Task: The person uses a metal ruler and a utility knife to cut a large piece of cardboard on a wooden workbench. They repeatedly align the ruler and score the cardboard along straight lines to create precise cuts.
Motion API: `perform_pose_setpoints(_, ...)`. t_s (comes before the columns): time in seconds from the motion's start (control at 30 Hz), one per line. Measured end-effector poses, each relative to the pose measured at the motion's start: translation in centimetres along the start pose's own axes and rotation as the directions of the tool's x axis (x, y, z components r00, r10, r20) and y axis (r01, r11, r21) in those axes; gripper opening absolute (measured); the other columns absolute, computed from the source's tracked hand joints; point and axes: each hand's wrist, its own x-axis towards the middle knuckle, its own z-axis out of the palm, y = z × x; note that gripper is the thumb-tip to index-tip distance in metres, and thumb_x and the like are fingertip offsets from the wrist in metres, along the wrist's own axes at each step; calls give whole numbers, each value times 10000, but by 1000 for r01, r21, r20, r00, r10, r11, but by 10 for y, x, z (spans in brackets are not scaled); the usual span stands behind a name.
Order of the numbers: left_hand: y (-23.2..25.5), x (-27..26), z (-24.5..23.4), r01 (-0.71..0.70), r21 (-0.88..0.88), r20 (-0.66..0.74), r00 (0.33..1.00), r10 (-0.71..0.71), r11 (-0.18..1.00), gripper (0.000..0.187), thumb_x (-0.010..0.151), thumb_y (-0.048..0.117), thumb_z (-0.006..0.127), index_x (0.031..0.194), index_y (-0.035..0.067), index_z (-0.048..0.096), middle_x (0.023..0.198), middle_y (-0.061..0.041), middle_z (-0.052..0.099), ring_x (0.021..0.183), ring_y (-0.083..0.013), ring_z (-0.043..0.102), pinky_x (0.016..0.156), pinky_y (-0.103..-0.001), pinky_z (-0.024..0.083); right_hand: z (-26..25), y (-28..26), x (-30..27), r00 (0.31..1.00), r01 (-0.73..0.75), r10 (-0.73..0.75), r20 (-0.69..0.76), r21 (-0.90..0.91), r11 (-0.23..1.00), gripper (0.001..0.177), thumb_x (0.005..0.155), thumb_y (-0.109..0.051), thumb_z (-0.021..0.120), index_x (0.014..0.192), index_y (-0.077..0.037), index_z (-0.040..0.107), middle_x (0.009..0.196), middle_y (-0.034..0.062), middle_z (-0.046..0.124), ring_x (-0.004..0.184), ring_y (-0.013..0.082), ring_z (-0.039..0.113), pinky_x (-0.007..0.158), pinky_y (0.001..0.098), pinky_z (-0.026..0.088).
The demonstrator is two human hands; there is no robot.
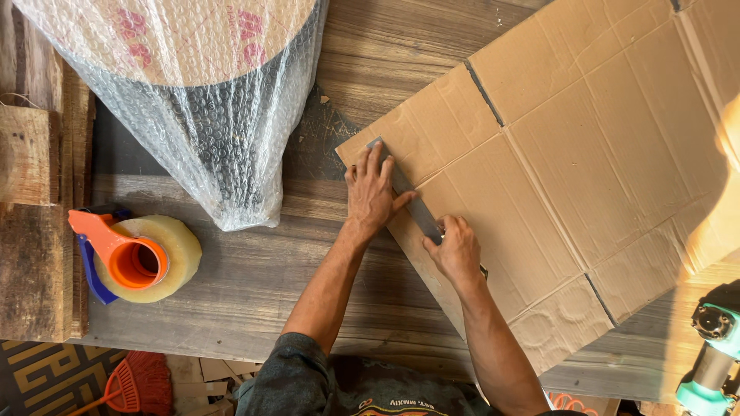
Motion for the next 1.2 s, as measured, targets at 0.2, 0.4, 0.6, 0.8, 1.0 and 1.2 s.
perform_pose_setpoints(0.2,-10,-2,-4,-3,-61,-31,1000,1,998,676,827,620,714,1263,135,536,1604,-185,305,1466,-365,335,1060,-527,332,-10,2,17,999,23,-26,41,85,996,435,676,-291,839,955,-2,672,893,246,642,922,478,696,803,562,549)
perform_pose_setpoints(0.4,-26,13,13,73,-83,-24,997,-76,994,729,878,733,630,1318,165,513,1499,-159,420,1382,-322,440,1015,-499,416,-26,-18,0,982,-45,16,189,148,988,438,786,-274,767,1102,-36,578,938,253,725,956,459,735,808,548,567)
perform_pose_setpoints(0.6,-10,-9,-5,61,-101,-25,998,-64,993,924,835,811,539,1439,115,474,1560,-147,359,1484,-334,329,1142,-551,313,-50,-19,-20,982,-65,21,190,226,972,199,964,-267,654,1044,-93,708,927,237,763,974,412,742,771,491,597)
perform_pose_setpoints(0.8,3,-23,-16,132,-173,65,990,-122,976,928,861,823,495,1412,78,537,1577,-175,366,1509,-370,308,1183,-589,301,-131,-79,-33,941,-102,127,315,-93,990,290,999,-377,569,975,-142,738,971,188,769,1013,425,727,869,542,574)
perform_pose_setpoints(1.0,14,-68,-15,152,-90,14,988,-152,984,836,948,762,394,1400,74,541,1577,-182,387,1496,-369,346,1163,-564,337,-143,-95,-45,927,-29,133,351,-286,958,328,980,-430,562,991,-161,749,998,203,766,1089,416,715,914,535,558)
perform_pose_setpoints(1.2,22,-120,-11,225,-100,31,974,-222,969,770,994,719,352,1504,157,475,1555,-159,406,1494,-377,332,1154,-592,318,-141,-86,-41,919,177,13,394,-442,879,364,955,-471,581,929,-172,787,939,191,775,1053,392,740,885,498,581)
